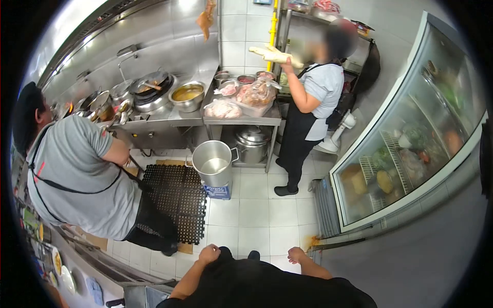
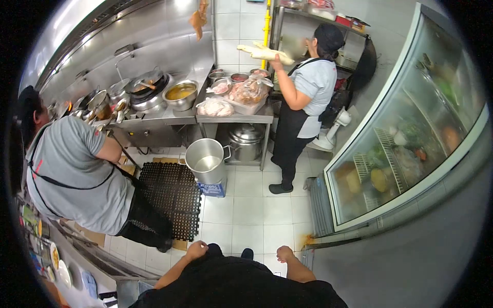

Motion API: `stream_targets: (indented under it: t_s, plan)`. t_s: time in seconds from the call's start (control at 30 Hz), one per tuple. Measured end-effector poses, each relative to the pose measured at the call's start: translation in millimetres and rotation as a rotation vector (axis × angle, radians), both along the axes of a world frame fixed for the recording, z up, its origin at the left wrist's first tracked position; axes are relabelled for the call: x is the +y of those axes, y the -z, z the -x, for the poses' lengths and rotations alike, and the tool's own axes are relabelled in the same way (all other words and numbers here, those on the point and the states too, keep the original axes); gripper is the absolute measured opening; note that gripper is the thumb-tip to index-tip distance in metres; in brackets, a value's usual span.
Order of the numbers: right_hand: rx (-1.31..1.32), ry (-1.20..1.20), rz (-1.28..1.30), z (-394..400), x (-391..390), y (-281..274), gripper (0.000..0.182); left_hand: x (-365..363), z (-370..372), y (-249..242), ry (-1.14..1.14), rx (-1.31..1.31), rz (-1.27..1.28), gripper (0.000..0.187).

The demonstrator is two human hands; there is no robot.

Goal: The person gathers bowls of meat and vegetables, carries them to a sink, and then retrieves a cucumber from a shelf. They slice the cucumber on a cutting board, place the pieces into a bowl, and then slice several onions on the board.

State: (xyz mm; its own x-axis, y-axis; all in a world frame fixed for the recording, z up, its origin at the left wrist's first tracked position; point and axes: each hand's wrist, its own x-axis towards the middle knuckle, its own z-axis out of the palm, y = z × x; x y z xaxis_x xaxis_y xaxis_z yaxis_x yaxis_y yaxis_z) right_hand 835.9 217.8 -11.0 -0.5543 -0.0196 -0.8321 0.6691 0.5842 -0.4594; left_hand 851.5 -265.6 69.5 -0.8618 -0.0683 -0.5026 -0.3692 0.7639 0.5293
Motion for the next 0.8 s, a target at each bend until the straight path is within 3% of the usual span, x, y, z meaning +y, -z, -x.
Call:
stream_targets:
  t_s: [0.1,0.2,0.23,0.27,0.3,0.37,0.4,0.47,0.5,0.53,0.57,0.63,0.7,0.73,0.8]
  plan:
    - [-0.018,-0.048,-0.036,-8,-1,12,0.028,-14,-28,23,0.049,-0.013,-0.009,0.043]
    - [-0.04,-0.036,-0.051,-34,-6,26,0.029,-56,-74,46,0.002,-0.185,0.049,0.043]
    - [-0.022,-0.145,-0.049,-43,-3,43,0.029,-78,-99,60,0.035,-0.233,0.103,0.042]
    - [-0.003,-0.256,-0.047,-51,1,66,0.029,-100,-117,67,0.372,-0.198,0.189,0.042]
    - [0.049,-0.382,-0.054,-63,12,105,0.03,-110,-135,64,0.216,-0.513,0.285,0.044]
    - [-0.035,-0.287,-0.045,-82,1,79,0.03,-126,-176,49,0.117,-0.216,0.127,0.05]
    - [-0.118,-0.201,-0.031,-93,-8,55,0.031,-131,-184,51,0.126,-0.218,0.123,0.05]
    - [-0.15,-0.067,-0.041,-110,-19,16,0.031,-143,-207,54,0.314,-0.62,0.413,0.052]
    - [-0.143,-0.059,-0.045,-121,-19,9,0.031,-143,-212,59,0.319,-0.625,0.407,0.052]
    - [-0.138,-0.053,-0.051,-132,-17,5,0.031,-142,-218,63,0.525,-0.608,0.438,0.05]
    - [-0.065,-0.264,-0.053,-149,12,76,0.03,-138,-222,63,0.728,-0.584,0.464,0.048]
    - [0.002,-0.356,-0.014,-172,43,129,0.029,-127,-215,75,0.748,-0.518,0.417,0.045]
    - [0.0,-0.4,-0.078,-185,49,133,0.028,-114,-198,84,0.809,-0.409,0.372,0.043]
    - [-0.04,-0.338,-0.101,-186,35,100,0.028,-108,-187,92,0.854,-0.374,0.363,0.043]
    - [-0.111,-0.206,-0.148,-187,5,22,0.028,-85,-169,69,0.272,-0.33,0.09,0.041]
